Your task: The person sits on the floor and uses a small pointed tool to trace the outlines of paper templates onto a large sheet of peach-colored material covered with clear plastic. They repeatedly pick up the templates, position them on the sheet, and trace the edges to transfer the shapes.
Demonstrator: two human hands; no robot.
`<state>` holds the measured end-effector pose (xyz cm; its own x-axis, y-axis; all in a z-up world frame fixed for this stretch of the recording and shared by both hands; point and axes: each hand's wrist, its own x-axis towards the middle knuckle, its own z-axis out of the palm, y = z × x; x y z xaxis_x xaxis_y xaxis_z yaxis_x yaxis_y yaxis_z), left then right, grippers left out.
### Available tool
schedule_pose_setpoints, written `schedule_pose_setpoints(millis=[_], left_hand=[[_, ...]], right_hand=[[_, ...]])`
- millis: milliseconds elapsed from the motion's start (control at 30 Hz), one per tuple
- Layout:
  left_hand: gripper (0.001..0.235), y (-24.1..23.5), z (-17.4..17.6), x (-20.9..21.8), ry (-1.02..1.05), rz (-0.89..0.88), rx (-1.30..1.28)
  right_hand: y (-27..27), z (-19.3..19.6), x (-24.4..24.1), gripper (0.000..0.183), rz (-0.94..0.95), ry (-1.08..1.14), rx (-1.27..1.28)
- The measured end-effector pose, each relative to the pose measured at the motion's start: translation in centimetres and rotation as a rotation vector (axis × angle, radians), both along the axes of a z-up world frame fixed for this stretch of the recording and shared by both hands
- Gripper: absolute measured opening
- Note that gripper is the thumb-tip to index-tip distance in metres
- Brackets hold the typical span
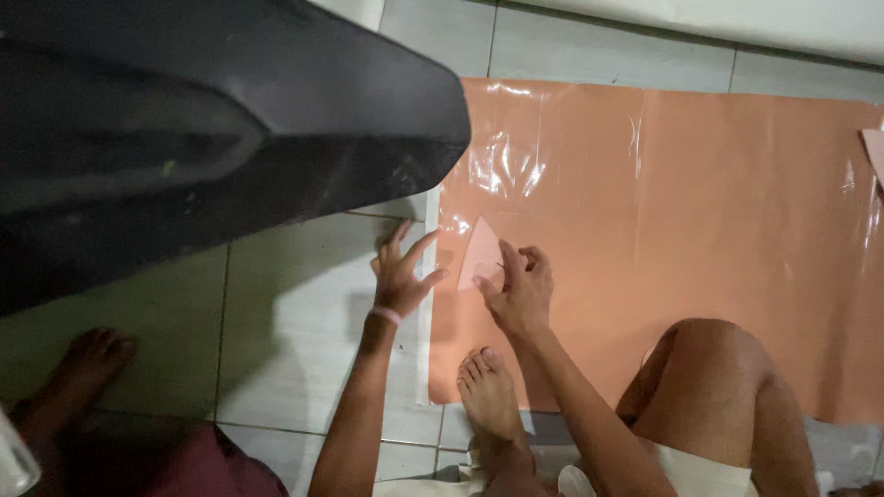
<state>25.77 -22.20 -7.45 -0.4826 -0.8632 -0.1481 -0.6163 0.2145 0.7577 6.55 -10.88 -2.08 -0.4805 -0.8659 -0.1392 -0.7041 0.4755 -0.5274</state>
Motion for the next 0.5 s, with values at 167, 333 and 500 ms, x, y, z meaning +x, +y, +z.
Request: schedule_pose_setpoints(millis=[167,333,500], left_hand=[[0.068,-1.6,0.3,0.4,0.075,-0.068,0.077],[0.072,-2.1,-1.1,0.8,0.078,-0.093,0.076],[0.075,-2.0,-1.3,1.1,0.016,-0.073,0.146]], right_hand=[[-0.8,-0.2,-0.1,0.066,0.083,0.021,-0.06],[-1.8,-1.1,0.9,0.065,0.084,0.029,-0.054],[-1.9,-1.5,1.4,0.066,0.095,0.081,-0.078]])
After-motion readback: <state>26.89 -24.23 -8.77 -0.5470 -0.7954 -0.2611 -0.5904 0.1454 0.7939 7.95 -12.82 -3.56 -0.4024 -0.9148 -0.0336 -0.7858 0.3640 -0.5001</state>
